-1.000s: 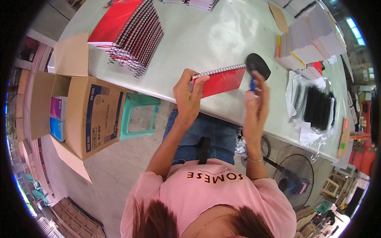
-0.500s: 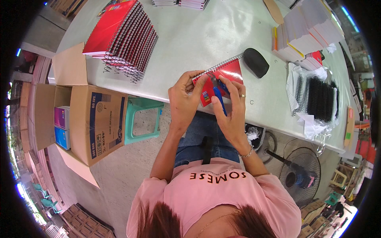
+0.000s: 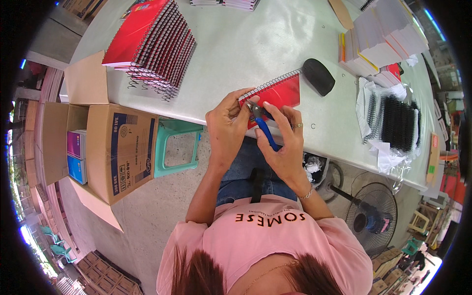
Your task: The person assembles spiral-bound notebooks by inserting a metal coil into the punched holes of a red cover and pages, then uses pliers to secure the ends. The finished notebooks are stacked on the table.
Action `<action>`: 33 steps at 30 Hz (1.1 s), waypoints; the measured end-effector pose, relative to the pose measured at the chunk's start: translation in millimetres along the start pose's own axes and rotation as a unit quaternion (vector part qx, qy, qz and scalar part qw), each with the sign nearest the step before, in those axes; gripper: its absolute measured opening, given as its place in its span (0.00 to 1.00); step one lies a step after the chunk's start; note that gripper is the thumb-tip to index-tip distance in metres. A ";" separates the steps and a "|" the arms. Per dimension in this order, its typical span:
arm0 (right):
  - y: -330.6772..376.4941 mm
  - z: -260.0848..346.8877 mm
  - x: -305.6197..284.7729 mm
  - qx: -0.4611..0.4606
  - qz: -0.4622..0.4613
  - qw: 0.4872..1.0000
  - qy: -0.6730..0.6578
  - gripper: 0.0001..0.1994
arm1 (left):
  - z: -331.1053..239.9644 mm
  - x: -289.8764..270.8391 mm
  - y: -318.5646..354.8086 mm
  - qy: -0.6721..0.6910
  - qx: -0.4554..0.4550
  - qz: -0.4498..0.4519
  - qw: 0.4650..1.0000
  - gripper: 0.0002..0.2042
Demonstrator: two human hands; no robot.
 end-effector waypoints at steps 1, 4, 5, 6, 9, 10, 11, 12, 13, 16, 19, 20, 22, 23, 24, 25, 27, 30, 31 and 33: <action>0.8 1.6 -0.1 -0.002 0.000 1.000 0.004 0.30 | -2.1 -0.5 0.5 -0.023 0.005 -0.006 1.000 0.12; 1.0 4.1 0.2 -0.017 -0.008 1.000 0.025 0.30 | -2.7 0.4 1.0 -0.044 0.028 -0.035 0.998 0.13; 0.8 4.5 0.2 -0.024 -0.011 0.999 0.033 0.30 | -3.6 0.1 1.3 -0.048 0.027 -0.035 0.998 0.13; 0.5 4.9 0.1 -0.027 -0.013 0.999 0.032 0.30 | -5.5 -0.3 1.8 -0.052 0.026 -0.034 0.998 0.13; -0.2 5.1 -0.4 -0.038 -0.017 0.999 0.027 0.30 | -10.5 -1.4 2.9 -0.065 0.019 -0.034 0.997 0.13; -0.3 4.3 -0.3 -0.042 -0.019 0.999 0.024 0.31 | -11.1 -1.7 3.1 -0.069 0.016 -0.035 0.997 0.14; -0.4 4.0 -0.2 -0.047 -0.021 0.998 0.022 0.31 | -10.5 -2.0 3.6 -0.077 0.023 -0.037 0.996 0.14; -0.7 5.5 -0.7 -0.055 -0.023 0.998 0.030 0.28 | -8.7 -2.1 4.4 -0.085 0.030 -0.039 0.995 0.14; -1.8 8.8 -1.7 -0.063 -0.025 0.997 0.038 0.24 | -7.0 -2.7 4.9 -0.094 0.037 -0.042 0.994 0.14; -10.3 12.9 -11.9 0.219 0.186 0.899 -0.331 0.14 | -3.9 -2.4 6.7 -0.133 0.081 -0.043 0.987 0.12; -22.3 10.3 -21.6 0.339 0.333 0.684 -0.553 0.15 | -8.4 -4.7 7.0 -0.170 0.065 -0.050 0.982 0.13; -24.0 10.4 -21.7 0.344 0.333 0.684 -0.550 0.16 | -10.2 -4.6 6.6 -0.155 0.058 -0.044 0.985 0.12; -23.6 6.2 -24.2 0.343 0.330 0.733 -0.485 0.15 | -13.6 -5.5 4.7 -0.127 0.045 -0.037 0.990 0.12; -25.1 4.6 -28.6 0.293 0.303 0.805 -0.417 0.15 | -15.6 -8.3 3.3 -0.145 0.054 -0.039 0.987 0.12; -27.2 1.9 -34.6 0.238 0.269 0.867 -0.346 0.16 | -16.9 -10.3 2.7 -0.164 0.062 -0.041 0.984 0.12; -29.9 -3.1 -41.6 0.181 0.228 0.918 -0.270 0.16 | -18.3 -12.3 1.1 -0.181 0.070 -0.043 0.980 0.12; -35.7 -23.8 -63.5 0.168 0.082 0.970 -0.156 0.17 | -29.8 -21.8 -1.1 -0.168 0.099 -0.105 0.975 0.13; -46.5 -57.7 -98.4 0.100 -0.109 0.988 0.049 0.17 | -72.8 -51.0 -10.0 -0.203 0.121 -0.178 0.955 0.13; -48.1 -67.3 -107.3 0.103 -0.149 0.980 0.082 0.17 | -86.0 -63.7 -19.4 -0.211 0.151 -0.211 0.943 0.13; -49.2 -87.6 -118.9 0.100 -0.183 0.969 0.130 0.16 | -113.2 -91.7 -38.9 -0.219 0.200 -0.281 0.913 0.14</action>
Point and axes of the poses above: each hand's wrist, its own y-axis away from the middle knuckle, its own x-axis out of the palm, z = x × y, the point moved 1 cm from there along -y, towards the middle knuckle, and after that the axes turned 5 degrees about x, right-handed, at the moved point
